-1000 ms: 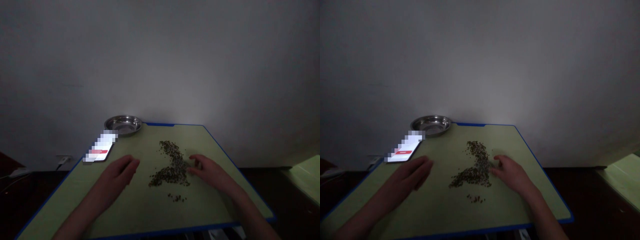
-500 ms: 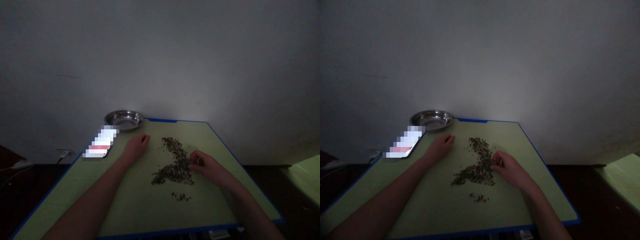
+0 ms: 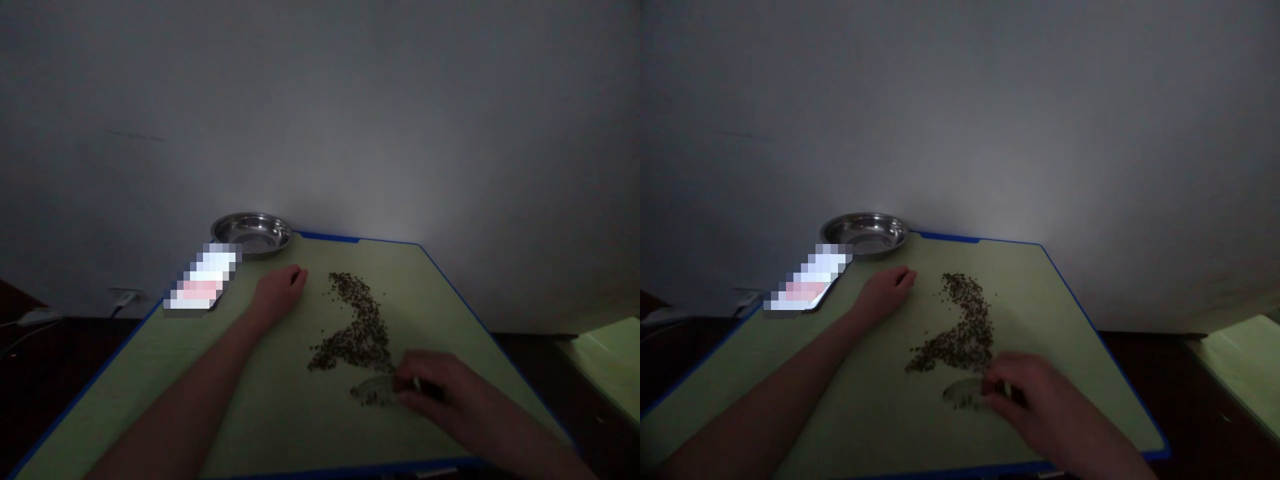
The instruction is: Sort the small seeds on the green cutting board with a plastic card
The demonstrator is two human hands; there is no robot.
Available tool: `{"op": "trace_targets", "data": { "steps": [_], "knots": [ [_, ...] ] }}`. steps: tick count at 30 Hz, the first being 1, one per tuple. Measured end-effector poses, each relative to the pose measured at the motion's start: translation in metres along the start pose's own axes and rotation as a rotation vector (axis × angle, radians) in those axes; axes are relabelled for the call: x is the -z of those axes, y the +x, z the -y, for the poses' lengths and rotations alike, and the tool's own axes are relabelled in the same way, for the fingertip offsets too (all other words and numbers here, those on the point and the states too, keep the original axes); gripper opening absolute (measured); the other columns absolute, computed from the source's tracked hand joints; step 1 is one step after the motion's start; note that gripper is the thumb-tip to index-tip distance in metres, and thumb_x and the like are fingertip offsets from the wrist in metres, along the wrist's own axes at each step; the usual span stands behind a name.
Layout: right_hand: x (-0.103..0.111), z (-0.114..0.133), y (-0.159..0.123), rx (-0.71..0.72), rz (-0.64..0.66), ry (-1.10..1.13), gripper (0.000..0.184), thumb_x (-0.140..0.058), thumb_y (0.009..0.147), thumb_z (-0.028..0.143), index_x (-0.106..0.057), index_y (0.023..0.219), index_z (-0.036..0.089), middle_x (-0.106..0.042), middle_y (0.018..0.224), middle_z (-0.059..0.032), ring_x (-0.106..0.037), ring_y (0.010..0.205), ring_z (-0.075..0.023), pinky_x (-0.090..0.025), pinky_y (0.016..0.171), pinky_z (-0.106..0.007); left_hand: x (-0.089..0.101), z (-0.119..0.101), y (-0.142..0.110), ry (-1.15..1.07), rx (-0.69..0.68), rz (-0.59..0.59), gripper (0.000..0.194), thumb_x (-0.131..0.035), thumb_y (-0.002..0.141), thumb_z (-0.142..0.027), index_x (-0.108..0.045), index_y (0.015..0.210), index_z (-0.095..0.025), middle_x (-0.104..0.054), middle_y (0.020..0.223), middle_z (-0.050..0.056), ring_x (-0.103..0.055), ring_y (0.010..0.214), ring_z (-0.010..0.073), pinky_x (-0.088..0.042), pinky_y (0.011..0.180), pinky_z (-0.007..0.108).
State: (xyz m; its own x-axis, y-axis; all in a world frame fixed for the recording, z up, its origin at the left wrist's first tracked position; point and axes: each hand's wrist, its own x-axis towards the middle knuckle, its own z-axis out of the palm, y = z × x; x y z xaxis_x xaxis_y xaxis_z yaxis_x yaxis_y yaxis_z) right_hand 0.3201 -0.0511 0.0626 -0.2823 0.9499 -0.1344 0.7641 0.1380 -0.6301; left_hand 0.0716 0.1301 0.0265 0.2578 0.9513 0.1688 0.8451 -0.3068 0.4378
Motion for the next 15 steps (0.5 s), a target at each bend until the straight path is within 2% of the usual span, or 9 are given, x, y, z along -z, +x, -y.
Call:
{"op": "trace_targets", "data": {
  "steps": [5, 10, 15],
  "knots": [
    [-0.017, -0.006, 0.009, 0.012, 0.057, -0.031, 0.012, -0.057, 0.086, 0.022, -0.067, 0.080, 0.023, -0.066, 0.082, 0.0010, -0.059, 0.076, -0.0138, -0.041, 0.067, -0.024, -0.002, 0.000, 0.002, 0.039, 0.022, -0.003, 0.034, -0.035, 0.090, -0.039, -0.055, 0.070, -0.020, -0.058, 0.067, 0.003, -0.049, 0.062, 0.0163, -0.025, 0.057, 0.029],
    [-0.008, -0.005, 0.044, 0.076, 0.001, -0.058, 0.012, -0.056, 0.085, 0.017, -0.065, 0.078, 0.019, -0.064, 0.080, -0.0003, -0.057, 0.074, -0.0135, -0.039, 0.065, -0.023, -0.003, 0.005, 0.005, -0.001, 0.040, -0.015, 0.033, -0.037, 0.088, -0.039, -0.052, 0.066, -0.020, -0.056, 0.064, 0.001, -0.049, 0.061, 0.0155, -0.025, 0.056, 0.028],
    [0.003, -0.007, 0.077, 0.075, -0.063, -0.145, 0.010, -0.057, 0.084, 0.019, -0.065, 0.078, 0.018, -0.063, 0.077, -0.0009, -0.055, 0.070, -0.0142, -0.037, 0.062, -0.024, -0.002, 0.012, 0.008, -0.196, 0.051, -0.042, 0.035, -0.034, 0.086, -0.041, -0.049, 0.063, -0.020, -0.055, 0.062, 0.000, -0.053, 0.063, 0.0166, -0.029, 0.057, 0.027]
  ]
}}
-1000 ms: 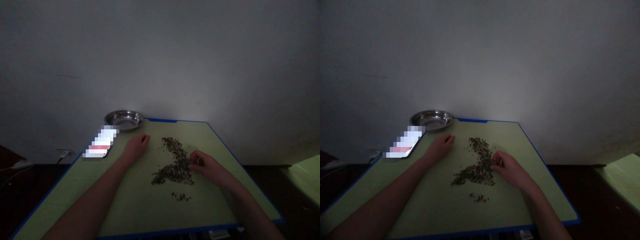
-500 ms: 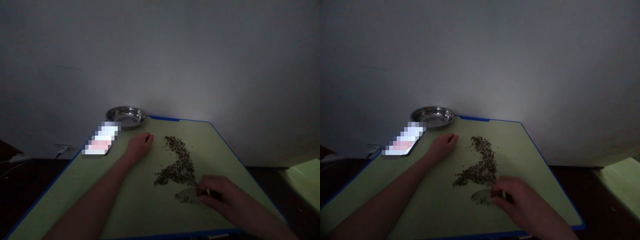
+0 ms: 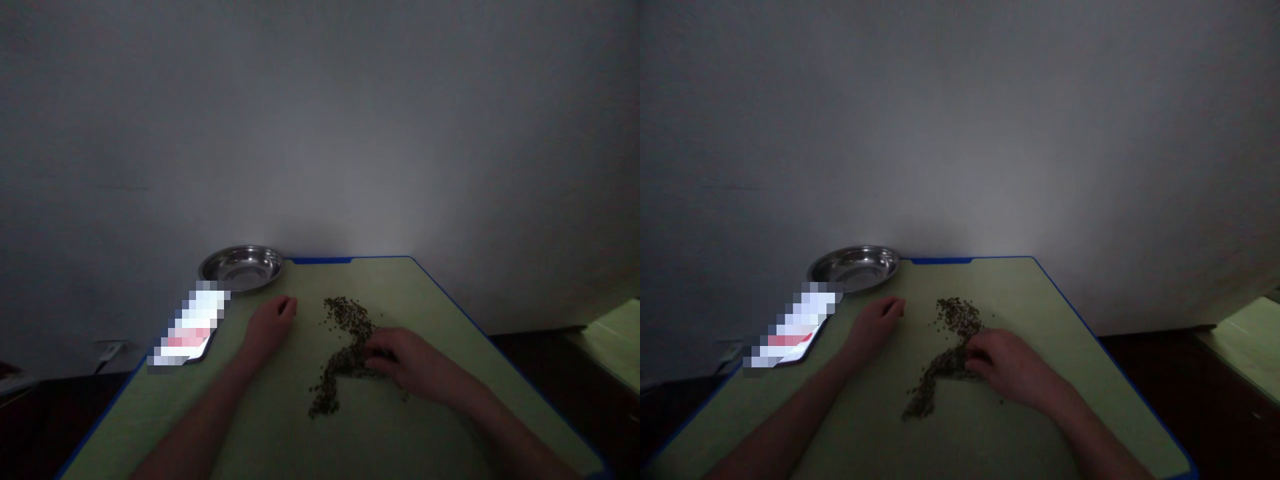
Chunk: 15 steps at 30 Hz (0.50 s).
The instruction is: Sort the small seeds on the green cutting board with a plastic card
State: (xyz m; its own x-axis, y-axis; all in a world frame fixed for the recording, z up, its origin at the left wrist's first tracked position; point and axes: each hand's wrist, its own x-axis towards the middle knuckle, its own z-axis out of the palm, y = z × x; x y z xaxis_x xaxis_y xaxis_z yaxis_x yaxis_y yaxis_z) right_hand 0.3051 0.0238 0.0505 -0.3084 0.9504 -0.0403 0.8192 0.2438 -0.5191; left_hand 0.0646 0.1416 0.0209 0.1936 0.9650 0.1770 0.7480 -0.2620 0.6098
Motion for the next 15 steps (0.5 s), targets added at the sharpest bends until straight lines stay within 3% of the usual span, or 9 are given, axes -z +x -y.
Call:
{"op": "trace_targets", "data": {
  "steps": [6, 15],
  "knots": [
    [0.002, -0.010, 0.018, -0.003, -0.044, -0.052, 0.010, -0.056, 0.084, 0.021, -0.064, 0.078, 0.020, -0.063, 0.078, -0.0006, -0.055, 0.072, -0.0146, -0.036, 0.063, -0.025, 0.000, 0.006, 0.002, -0.045, 0.005, 0.013, 0.036, -0.034, 0.083, -0.045, -0.050, 0.062, -0.020, -0.058, 0.064, 0.001, -0.055, 0.064, 0.0185, -0.032, 0.059, 0.029],
    [0.000, -0.008, 0.019, -0.053, -0.050, 0.069, 0.010, -0.055, 0.083, 0.020, -0.065, 0.080, 0.020, -0.066, 0.084, -0.0010, -0.058, 0.079, -0.0158, -0.040, 0.071, -0.026, 0.002, 0.006, 0.002, -0.073, 0.036, 0.040, 0.038, -0.032, 0.084, -0.047, -0.049, 0.063, -0.021, -0.059, 0.064, 0.002, -0.056, 0.065, 0.0197, -0.033, 0.060, 0.030]
  ]
}}
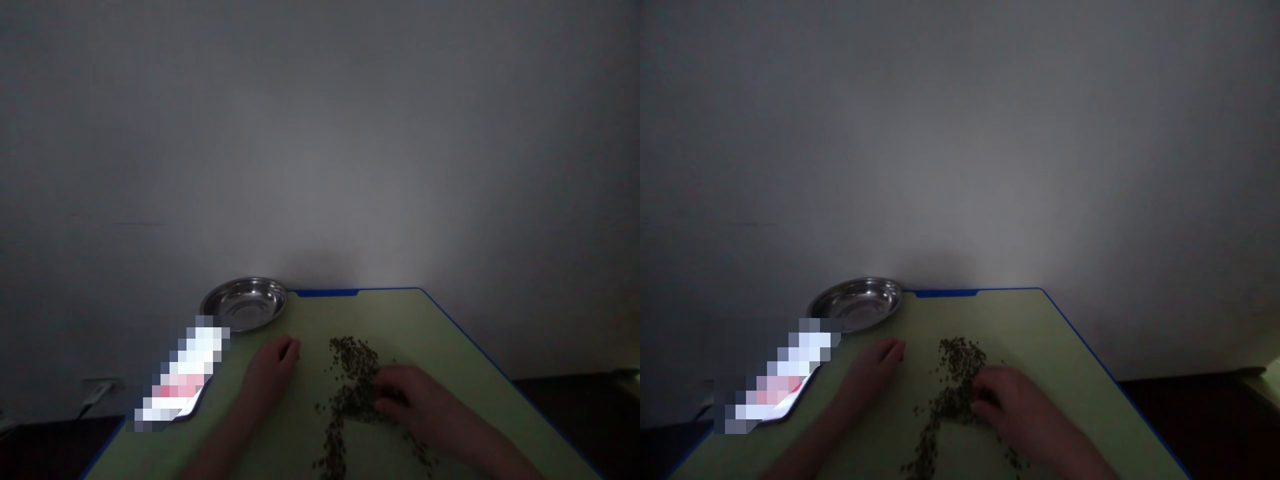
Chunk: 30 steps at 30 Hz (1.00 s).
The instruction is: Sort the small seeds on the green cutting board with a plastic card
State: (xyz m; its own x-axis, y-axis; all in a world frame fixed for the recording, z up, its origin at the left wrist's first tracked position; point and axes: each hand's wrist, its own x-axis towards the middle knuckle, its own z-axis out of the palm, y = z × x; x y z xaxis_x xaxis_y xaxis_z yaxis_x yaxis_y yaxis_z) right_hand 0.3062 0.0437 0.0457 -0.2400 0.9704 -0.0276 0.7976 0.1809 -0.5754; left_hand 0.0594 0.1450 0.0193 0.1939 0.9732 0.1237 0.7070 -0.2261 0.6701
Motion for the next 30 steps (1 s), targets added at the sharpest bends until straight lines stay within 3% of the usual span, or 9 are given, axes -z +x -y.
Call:
{"op": "trace_targets", "data": {
  "steps": [11, 16, 22, 30],
  "knots": [
    [-0.007, -0.011, 0.003, -0.102, 0.012, 0.036, 0.018, -0.053, 0.081, 0.022, -0.068, 0.092, 0.019, -0.068, 0.097, -0.0069, -0.061, 0.093, -0.0221, -0.044, 0.082, -0.030, 0.000, 0.003, -0.001, -0.007, 0.036, -0.005, 0.035, -0.030, 0.083, -0.045, -0.049, 0.065, -0.021, -0.060, 0.068, 0.002, -0.058, 0.069, 0.0195, -0.036, 0.063, 0.029],
    [-0.004, -0.011, 0.002, -0.100, -0.055, 0.093, 0.020, -0.051, 0.083, 0.025, -0.068, 0.091, 0.020, -0.069, 0.097, -0.0064, -0.061, 0.094, -0.0218, -0.044, 0.082, -0.029, 0.000, 0.003, -0.002, -0.008, 0.049, -0.007, 0.037, -0.029, 0.083, -0.046, -0.050, 0.066, -0.021, -0.062, 0.071, 0.003, -0.059, 0.072, 0.0202, -0.037, 0.065, 0.030],
    [-0.003, -0.008, -0.002, -0.082, -0.100, 0.143, 0.022, -0.049, 0.086, 0.032, -0.066, 0.086, 0.018, -0.068, 0.088, -0.0054, -0.061, 0.085, -0.0204, -0.045, 0.076, -0.030, 0.001, 0.003, -0.001, -0.013, 0.034, -0.005, 0.037, -0.030, 0.083, -0.047, -0.050, 0.065, -0.022, -0.061, 0.068, 0.002, -0.057, 0.068, 0.0199, -0.036, 0.063, 0.029],
    [0.003, -0.012, -0.004, -0.007, -0.145, 0.209, 0.023, -0.051, 0.087, 0.034, -0.064, 0.096, 0.018, -0.068, 0.086, -0.0048, -0.061, 0.079, -0.0190, -0.046, 0.071, -0.031, 0.001, -0.002, -0.004, -0.048, -0.011, -0.044, 0.036, -0.035, 0.082, -0.046, -0.051, 0.062, -0.021, -0.058, 0.062, 0.001, -0.055, 0.063, 0.0191, -0.035, 0.059, 0.029]
  ]
}}
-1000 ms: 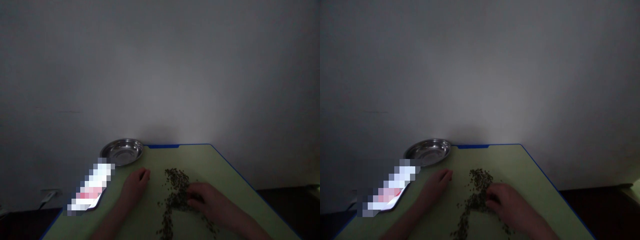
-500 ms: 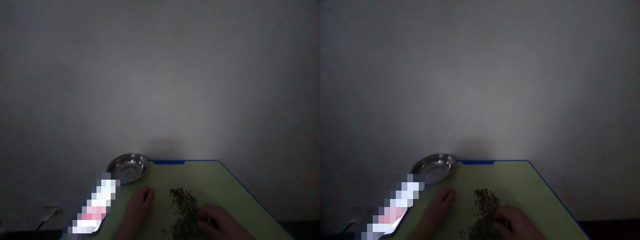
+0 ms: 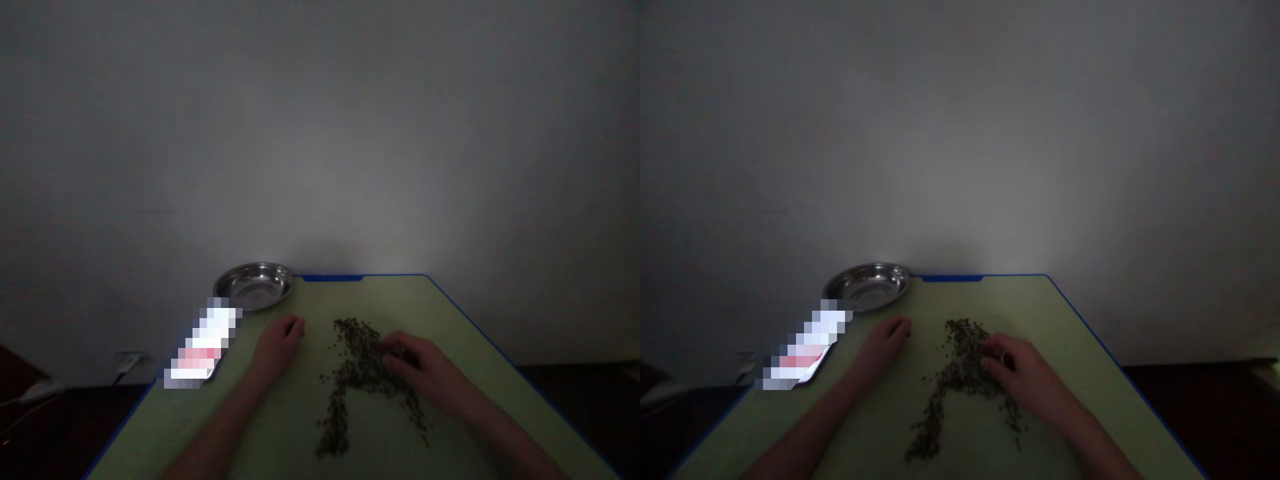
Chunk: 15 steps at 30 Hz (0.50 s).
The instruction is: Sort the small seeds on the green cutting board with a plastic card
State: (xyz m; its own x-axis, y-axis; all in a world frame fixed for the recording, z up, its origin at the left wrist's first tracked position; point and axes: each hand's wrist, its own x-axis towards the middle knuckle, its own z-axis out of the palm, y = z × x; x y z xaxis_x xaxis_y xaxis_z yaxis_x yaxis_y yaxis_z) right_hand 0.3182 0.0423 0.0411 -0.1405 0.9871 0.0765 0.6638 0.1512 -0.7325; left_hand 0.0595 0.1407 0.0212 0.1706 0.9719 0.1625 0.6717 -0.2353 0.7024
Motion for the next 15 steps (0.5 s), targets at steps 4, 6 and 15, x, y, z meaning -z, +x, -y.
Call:
{"op": "trace_targets", "data": {
  "steps": [4, 6, 15],
  "knots": [
    [0.005, -0.002, 0.000, 0.011, -0.063, -0.025, 0.021, -0.050, 0.086, 0.035, -0.063, 0.091, 0.019, -0.067, 0.084, -0.0043, -0.060, 0.072, -0.0172, -0.045, 0.065, -0.029, -0.001, -0.003, 0.000, -0.027, 0.009, 0.002, 0.035, -0.036, 0.081, -0.046, -0.053, 0.063, -0.021, -0.053, 0.055, -0.001, -0.052, 0.059, 0.0178, -0.033, 0.055, 0.027],
    [0.008, -0.005, 0.001, 0.024, -0.082, -0.020, 0.022, -0.051, 0.086, 0.037, -0.062, 0.090, 0.018, -0.066, 0.083, -0.0041, -0.059, 0.070, -0.0165, -0.044, 0.063, -0.029, -0.001, -0.003, 0.001, -0.021, 0.006, 0.001, 0.035, -0.037, 0.081, -0.045, -0.055, 0.064, -0.020, -0.052, 0.054, -0.001, -0.052, 0.059, 0.0173, -0.033, 0.055, 0.027],
    [0.004, 0.020, -0.018, 0.018, 0.107, -0.086, 0.020, -0.050, 0.088, 0.037, -0.059, 0.081, 0.021, -0.060, 0.070, 0.0000, -0.052, 0.062, -0.0141, -0.038, 0.055, -0.026, -0.006, 0.001, 0.001, -0.067, -0.028, -0.002, 0.034, -0.039, 0.082, -0.043, -0.055, 0.062, -0.019, -0.051, 0.053, -0.002, -0.051, 0.057, 0.0157, -0.033, 0.055, 0.027]
  ]
}}
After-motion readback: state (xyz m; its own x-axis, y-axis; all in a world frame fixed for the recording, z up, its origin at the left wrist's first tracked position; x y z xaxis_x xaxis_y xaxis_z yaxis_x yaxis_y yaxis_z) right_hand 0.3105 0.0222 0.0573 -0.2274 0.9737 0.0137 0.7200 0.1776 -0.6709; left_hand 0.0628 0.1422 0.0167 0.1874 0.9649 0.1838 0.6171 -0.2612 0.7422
